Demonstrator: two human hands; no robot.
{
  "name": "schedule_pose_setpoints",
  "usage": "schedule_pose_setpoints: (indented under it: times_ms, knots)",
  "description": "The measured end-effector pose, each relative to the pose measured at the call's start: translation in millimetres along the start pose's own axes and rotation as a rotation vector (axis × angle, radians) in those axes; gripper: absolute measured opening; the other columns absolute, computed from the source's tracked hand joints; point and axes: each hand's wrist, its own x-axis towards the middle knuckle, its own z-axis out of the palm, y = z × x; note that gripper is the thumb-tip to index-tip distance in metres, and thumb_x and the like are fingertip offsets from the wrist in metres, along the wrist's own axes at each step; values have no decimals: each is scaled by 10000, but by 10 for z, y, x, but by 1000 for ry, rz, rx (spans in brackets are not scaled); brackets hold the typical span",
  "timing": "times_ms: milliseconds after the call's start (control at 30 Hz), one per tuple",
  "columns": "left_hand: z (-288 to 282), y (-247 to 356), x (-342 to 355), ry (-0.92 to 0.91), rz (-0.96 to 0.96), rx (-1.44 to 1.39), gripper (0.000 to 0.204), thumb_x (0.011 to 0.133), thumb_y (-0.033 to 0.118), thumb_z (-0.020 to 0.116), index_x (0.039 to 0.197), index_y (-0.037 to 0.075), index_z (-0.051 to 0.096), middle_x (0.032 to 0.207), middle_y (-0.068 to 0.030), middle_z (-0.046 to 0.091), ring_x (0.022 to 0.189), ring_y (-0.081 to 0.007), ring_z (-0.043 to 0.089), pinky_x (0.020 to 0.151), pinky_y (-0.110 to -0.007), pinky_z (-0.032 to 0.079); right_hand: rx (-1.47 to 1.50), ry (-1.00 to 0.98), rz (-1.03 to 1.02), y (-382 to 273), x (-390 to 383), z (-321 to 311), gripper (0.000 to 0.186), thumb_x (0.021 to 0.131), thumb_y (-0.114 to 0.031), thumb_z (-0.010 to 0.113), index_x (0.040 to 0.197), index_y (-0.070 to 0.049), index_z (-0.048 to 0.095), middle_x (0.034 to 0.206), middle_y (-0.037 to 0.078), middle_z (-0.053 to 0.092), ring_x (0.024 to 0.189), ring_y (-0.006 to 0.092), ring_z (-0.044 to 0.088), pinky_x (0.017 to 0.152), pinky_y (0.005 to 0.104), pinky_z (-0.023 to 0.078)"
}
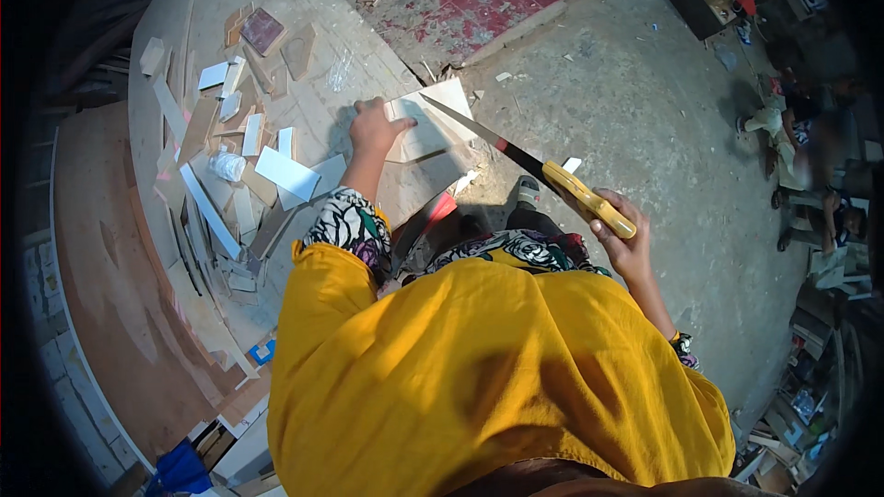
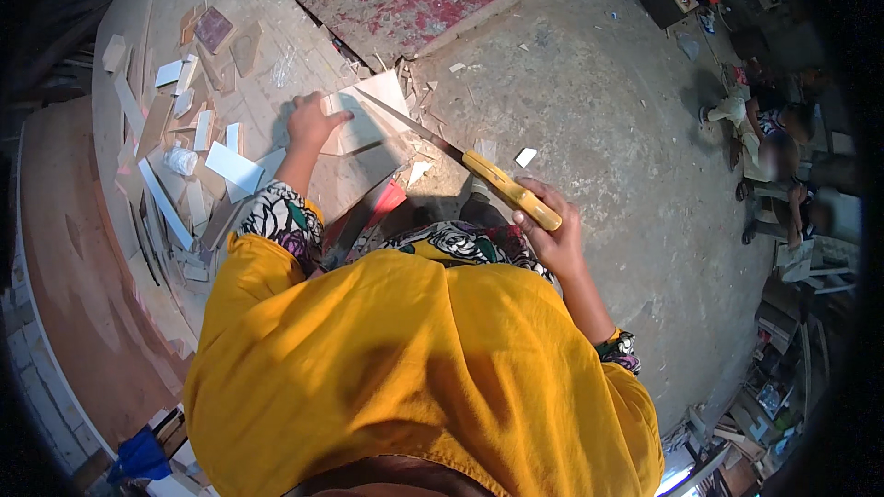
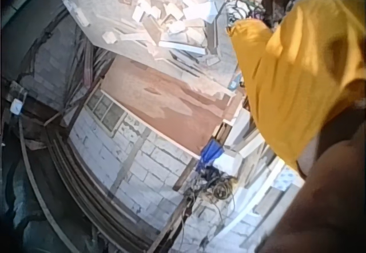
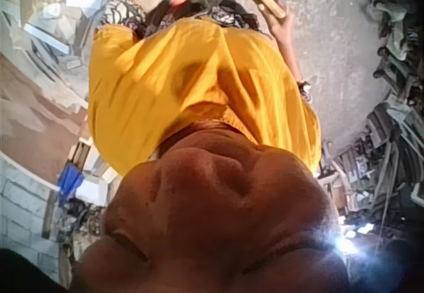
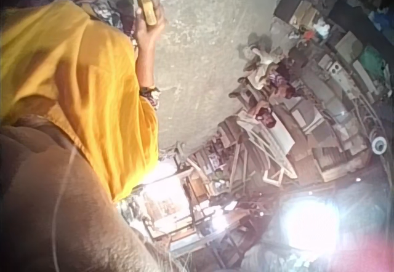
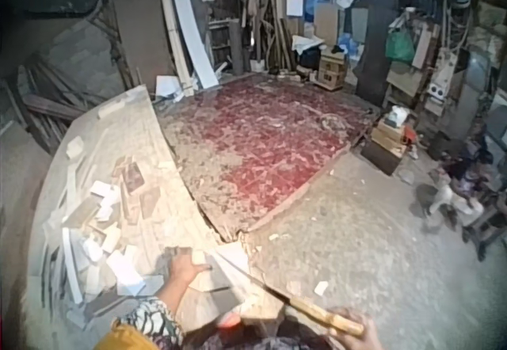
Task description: Sawing a small piece of wood with a hand saw.
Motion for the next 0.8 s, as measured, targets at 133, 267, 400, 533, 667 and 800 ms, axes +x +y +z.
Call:
schedule_pose_setpoints:
  times_ms: [133, 267, 400, 533, 667, 800]
  knots:
    - [485, 48, -157, 189, 5, -265, 401, 795, 368, 688, 1085, 105, 603, 1172, -137, 534, 951, -371, 598, 792, -448, 500, 214, 33, 177, -114, 37, 263, 373, 812, -107, 693, 1155, -7, 585, 1066, 101, 633, 970, 192, 598, 868, 304, 450]
    - [709, 195, -312, 488, -140, -257, 259, 839, 292, 632, 1052, 146, 626, 1150, -88, 548, 1094, -303, 478, 899, -437, 398, 198, -4, 146, -171, 137, 275, 353, 833, -108, 683, 1154, -1, 580, 1061, 94, 630, 965, 187, 591, 862, 303, 450]
    - [737, 256, -238, 494, -182, -236, 241, 853, 284, 598, 1064, 171, 630, 1149, -74, 552, 1104, -292, 476, 893, -449, 371, 2, -50, 11, -191, 66, 259, 344, 827, -63, 670, 1153, 2, 582, 1036, 100, 635, 928, 176, 599, 830, 300, 467]
    - [765, 269, -221, 544, -190, -272, 236, 849, 270, 587, 1064, 182, 632, 1149, -67, 560, 1104, -297, 484, 918, -460, 357, 199, 8, 242, -286, -34, 346, 355, 817, -31, 659, 1161, 4, 577, 1035, 104, 635, 929, 169, 601, 846, 297, 464]
    - [755, 265, -214, 524, -189, -330, 229, 843, 257, 589, 1049, 166, 632, 1155, -68, 557, 1131, -284, 464, 925, -453, 344, 241, 92, 178, -224, -87, 416, 360, 817, -50, 661, 1164, -3, 576, 1077, 127, 624, 1018, 185, 584, 898, 308, 441]
    - [736, 287, -224, 514, -206, -374, 246, 840, 252, 593, 1067, 162, 625, 1145, -79, 554, 1147, -291, 452, 927, -454, 353, 23, -38, 108, -296, 153, 472, 375, 813, -48, 661, 1176, -14, 572, 1104, 139, 628, 1026, 239, 603, 898, 316, 444]
